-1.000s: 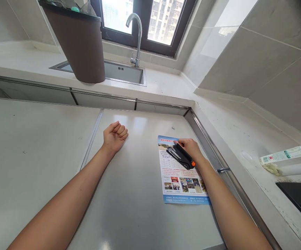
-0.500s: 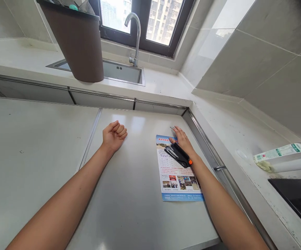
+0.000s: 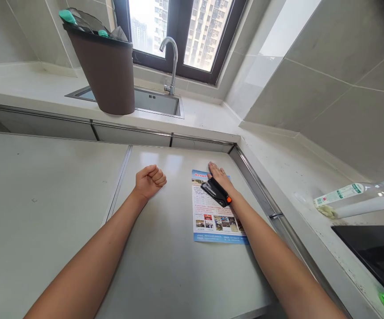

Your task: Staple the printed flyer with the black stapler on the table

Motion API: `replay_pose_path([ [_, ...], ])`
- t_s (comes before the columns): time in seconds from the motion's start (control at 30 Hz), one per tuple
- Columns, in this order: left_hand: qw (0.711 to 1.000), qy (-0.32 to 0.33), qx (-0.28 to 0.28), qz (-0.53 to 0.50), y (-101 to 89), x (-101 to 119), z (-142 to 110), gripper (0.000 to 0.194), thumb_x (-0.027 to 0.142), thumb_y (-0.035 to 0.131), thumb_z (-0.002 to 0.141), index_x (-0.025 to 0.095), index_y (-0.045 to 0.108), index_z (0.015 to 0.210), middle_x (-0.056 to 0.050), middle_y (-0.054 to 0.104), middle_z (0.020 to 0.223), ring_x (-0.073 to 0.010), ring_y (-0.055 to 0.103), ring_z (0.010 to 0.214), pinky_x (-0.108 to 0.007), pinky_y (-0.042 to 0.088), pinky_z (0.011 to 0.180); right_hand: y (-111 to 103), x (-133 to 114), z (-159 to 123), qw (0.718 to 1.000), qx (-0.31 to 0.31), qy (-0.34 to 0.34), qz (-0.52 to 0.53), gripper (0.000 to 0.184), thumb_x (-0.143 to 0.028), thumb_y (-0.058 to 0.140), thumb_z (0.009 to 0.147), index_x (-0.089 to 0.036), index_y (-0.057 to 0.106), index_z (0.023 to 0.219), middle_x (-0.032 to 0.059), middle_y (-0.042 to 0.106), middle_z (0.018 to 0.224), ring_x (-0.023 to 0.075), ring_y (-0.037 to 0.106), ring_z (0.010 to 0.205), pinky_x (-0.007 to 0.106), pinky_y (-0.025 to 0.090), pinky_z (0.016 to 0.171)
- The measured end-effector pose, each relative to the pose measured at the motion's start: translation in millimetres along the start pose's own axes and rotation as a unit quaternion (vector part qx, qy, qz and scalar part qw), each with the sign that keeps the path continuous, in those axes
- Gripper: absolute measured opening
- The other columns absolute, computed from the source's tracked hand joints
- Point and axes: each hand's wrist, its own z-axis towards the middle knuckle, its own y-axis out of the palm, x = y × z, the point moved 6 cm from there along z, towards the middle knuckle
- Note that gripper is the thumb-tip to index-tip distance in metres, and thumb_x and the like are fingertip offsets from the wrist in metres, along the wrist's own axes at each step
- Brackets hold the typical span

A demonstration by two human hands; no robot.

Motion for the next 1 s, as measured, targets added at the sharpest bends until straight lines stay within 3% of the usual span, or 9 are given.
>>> replay_pose_path([
  [0.1, 0.999, -0.005, -0.035, 0.000, 2.5, 1.4, 0.2, 0.059, 0.029, 0.053, 0.088, 0.022, 0.005, 0.056, 0.007, -0.001, 0.053, -0.0090, 0.009, 0.040, -0.027, 0.014, 0.041, 7.2, -47.2, 8.6, 1.000, 0.009, -0.023, 0.007, 0.066, -0.033, 0.034, 0.104, -0.013, 0.019, 0.165, 0.0170, 0.028, 0.167, 0.0250, 0.026, 0.157, 0.056, 0.021, 0.126],
  [0.2, 0.998, 0.025, -0.050, -0.002, 0.1, 17.5, -3.4, 0.060, 0.034, 0.051, 0.091, 0.022, 0.004, 0.055, 0.007, -0.005, 0.054, -0.0089, 0.000, 0.041, -0.029, 0.007, 0.041, 19.1, -108.1, 13.6, 0.998, 0.012, -0.067, 0.003, 0.066, -0.032, 0.034, 0.104, -0.012, 0.019, 0.165, 0.0167, 0.027, 0.168, 0.0250, 0.025, 0.157, 0.057, 0.020, 0.126],
  [0.27, 0.996, 0.076, -0.039, -0.007, -6.9, 39.8, -10.7, 0.061, 0.039, 0.047, 0.095, 0.022, 0.004, 0.055, 0.008, -0.009, 0.055, -0.0091, -0.005, 0.043, -0.030, 0.005, 0.041, 26.5, -149.0, 16.1, 0.996, 0.013, -0.089, 0.001, 0.065, -0.030, 0.032, 0.104, -0.010, 0.020, 0.164, 0.0166, 0.026, 0.168, 0.0248, 0.024, 0.158, 0.059, 0.017, 0.126],
  [0.37, 0.974, 0.222, -0.017, -0.033, -23.5, 89.8, -31.9, 0.060, 0.042, 0.043, 0.098, 0.020, 0.005, 0.058, 0.007, -0.009, 0.057, -0.0098, -0.009, 0.047, -0.031, 0.004, 0.040, 33.5, -203.6, 19.6, 0.992, 0.007, -0.128, 0.017, 0.064, -0.026, 0.029, 0.103, -0.008, 0.019, 0.164, 0.0160, 0.024, 0.168, 0.0234, 0.022, 0.158, 0.060, 0.013, 0.127],
  [0.47, 0.945, 0.320, -0.037, -0.052, -40.0, 133.8, -55.6, 0.056, 0.037, 0.041, 0.100, 0.020, 0.007, 0.059, 0.006, -0.007, 0.057, -0.0102, -0.010, 0.048, -0.031, 0.005, 0.040, 36.3, -241.3, 22.3, 0.987, -0.015, -0.158, 0.036, 0.064, -0.023, 0.027, 0.103, -0.006, 0.018, 0.163, 0.0156, 0.022, 0.169, 0.0229, 0.020, 0.159, 0.060, 0.012, 0.127],
  [0.57, 0.909, 0.402, -0.078, -0.075, -53.5, 162.1, -72.6, 0.057, 0.035, 0.043, 0.100, 0.019, 0.007, 0.059, 0.006, -0.006, 0.055, -0.0097, -0.009, 0.046, -0.030, 0.005, 0.040, 35.3, -261.8, 23.8, 0.984, -0.021, -0.172, 0.049, 0.064, -0.023, 0.027, 0.103, -0.005, 0.017, 0.163, 0.0152, 0.020, 0.169, 0.0224, 0.019, 0.159, 0.060, 0.011, 0.127],
  [0.67, 0.895, 0.432, -0.068, -0.083, -60.7, 166.2, -74.1, 0.058, 0.036, 0.043, 0.102, 0.018, 0.007, 0.060, 0.006, -0.005, 0.057, -0.0102, -0.009, 0.049, -0.030, 0.006, 0.040, 34.3, -273.4, 24.9, 0.981, -0.023, -0.182, 0.058, 0.064, -0.023, 0.026, 0.103, -0.006, 0.016, 0.164, 0.0148, 0.020, 0.169, 0.0211, 0.018, 0.159, 0.060, 0.010, 0.128],
  [0.83, 0.934, 0.352, 0.003, -0.061, -55.9, 143.1, -55.8, 0.059, 0.040, 0.043, 0.102, 0.019, 0.006, 0.061, 0.006, -0.007, 0.057, -0.0098, -0.008, 0.048, -0.029, 0.006, 0.041, 37.2, -283.5, 28.3, 0.979, -0.022, -0.189, 0.071, 0.064, -0.022, 0.026, 0.103, -0.007, 0.012, 0.164, 0.0152, 0.019, 0.170, 0.0216, 0.016, 0.159, 0.060, 0.011, 0.127],
  [1.0, 0.940, 0.336, 0.035, -0.049, -54.8, 137.5, -53.2, 0.056, 0.038, 0.041, 0.102, 0.019, 0.006, 0.062, 0.006, -0.008, 0.060, -0.0111, -0.009, 0.051, -0.030, 0.006, 0.041, 31.1, -283.1, 27.4, 0.979, 0.039, -0.189, 0.073, 0.068, -0.021, 0.032, 0.100, -0.004, 0.013, 0.163, 0.0163, 0.021, 0.170, 0.0238, 0.017, 0.159, 0.058, 0.015, 0.127],
])
